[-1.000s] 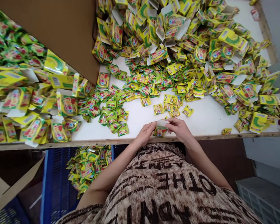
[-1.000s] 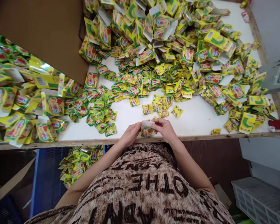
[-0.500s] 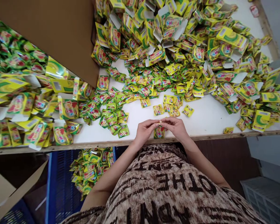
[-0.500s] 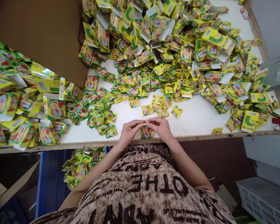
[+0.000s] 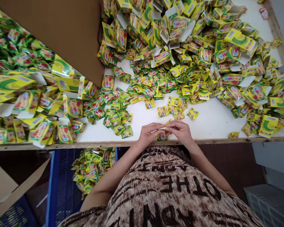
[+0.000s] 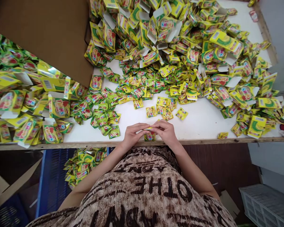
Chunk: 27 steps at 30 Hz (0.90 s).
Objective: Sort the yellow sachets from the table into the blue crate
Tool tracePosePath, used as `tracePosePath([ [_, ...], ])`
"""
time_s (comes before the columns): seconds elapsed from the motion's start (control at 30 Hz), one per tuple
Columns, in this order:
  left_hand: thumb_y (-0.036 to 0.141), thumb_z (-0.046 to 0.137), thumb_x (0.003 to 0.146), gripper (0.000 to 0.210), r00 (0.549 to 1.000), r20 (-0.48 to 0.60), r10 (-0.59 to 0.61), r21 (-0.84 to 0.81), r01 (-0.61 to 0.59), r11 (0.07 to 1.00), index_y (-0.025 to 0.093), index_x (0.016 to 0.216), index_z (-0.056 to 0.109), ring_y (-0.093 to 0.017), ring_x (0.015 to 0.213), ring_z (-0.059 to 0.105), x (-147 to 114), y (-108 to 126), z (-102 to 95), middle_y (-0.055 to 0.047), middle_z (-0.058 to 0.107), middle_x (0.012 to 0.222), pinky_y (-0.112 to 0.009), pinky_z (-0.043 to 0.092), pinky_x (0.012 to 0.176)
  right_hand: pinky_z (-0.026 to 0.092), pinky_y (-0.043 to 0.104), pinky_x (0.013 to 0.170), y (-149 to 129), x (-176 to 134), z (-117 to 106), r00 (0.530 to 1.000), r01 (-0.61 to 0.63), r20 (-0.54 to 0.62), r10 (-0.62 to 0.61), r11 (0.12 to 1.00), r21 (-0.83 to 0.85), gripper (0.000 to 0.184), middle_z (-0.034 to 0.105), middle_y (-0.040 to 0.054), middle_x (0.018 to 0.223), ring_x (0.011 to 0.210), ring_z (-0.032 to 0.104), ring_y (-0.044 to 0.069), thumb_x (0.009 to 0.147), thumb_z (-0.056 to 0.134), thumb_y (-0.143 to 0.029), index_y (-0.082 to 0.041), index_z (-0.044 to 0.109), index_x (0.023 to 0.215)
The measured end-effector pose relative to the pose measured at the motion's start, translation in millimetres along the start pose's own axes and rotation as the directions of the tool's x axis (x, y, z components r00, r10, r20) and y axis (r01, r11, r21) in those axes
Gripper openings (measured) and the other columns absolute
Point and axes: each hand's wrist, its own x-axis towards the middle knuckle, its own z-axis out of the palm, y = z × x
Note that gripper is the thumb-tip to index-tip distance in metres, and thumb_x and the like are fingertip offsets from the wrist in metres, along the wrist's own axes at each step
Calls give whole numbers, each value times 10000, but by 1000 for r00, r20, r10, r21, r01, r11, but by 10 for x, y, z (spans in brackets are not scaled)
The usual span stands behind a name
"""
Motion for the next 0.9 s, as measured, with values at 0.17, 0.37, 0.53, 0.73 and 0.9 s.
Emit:
tracePosePath([
  [0.17, 320, 700, 862, 220, 996, 29, 84, 35, -85, 996, 202, 1037, 761, -197, 1012, 711, -98, -70, 41, -108, 760, 1074, -354, 560, 930, 559, 451, 909, 29, -253, -3, 970, 230, -16, -242, 938, -260, 109, 680, 74, 1029, 1003, 659, 222, 877, 674, -290, -290, 766, 937],
  [0.37, 301, 577, 933, 350, 974, 214, 75, 180, -114, 977, 233, 1265, 663, -165, 871, 636, -91, -117, 53, -78, 672, 951, -285, 512, 800, 531, 423, 855, -61, 495, -215, 974, 221, 37, -225, 891, -396, 167, 702, 57, 868, 870, 659, 229, 888, 634, -334, -246, 742, 796],
  [0.53, 298, 574, 931, 353, 970, 235, 71, 104, -98, 990, 217, 1261, 666, -182, 928, 631, -18, -89, 137, -93, 665, 1002, -300, 495, 849, 485, 415, 910, -55, 1952, -41, 918, -72, -362, -164, 827, -558, 261, 633, 123, 1035, 913, 608, 238, 751, 760, -265, -128, 699, 965],
  [0.73, 363, 733, 815, 373, 945, -65, -320, -133, 310, 942, 248, 1169, 703, -213, 940, 671, -525, 138, -623, -81, 718, 1115, -336, 547, 842, 482, 322, 759, 91, 2292, 31, 926, -39, -357, -124, 908, -418, 267, 545, -11, 737, 730, 538, 155, 671, 796, -232, -191, 535, 709],
  [0.9, 444, 789, 718, 366, 703, 49, -710, 147, 698, 701, 312, 1057, 756, -273, 1066, 667, -1569, 95, -1963, -29, 739, 1159, -395, 519, 947, 419, 256, 539, 22, 1547, -351, 994, -73, -90, 68, 996, -55, 343, 544, -48, 651, 594, 520, 122, 657, 805, -385, -209, 550, 804],
])
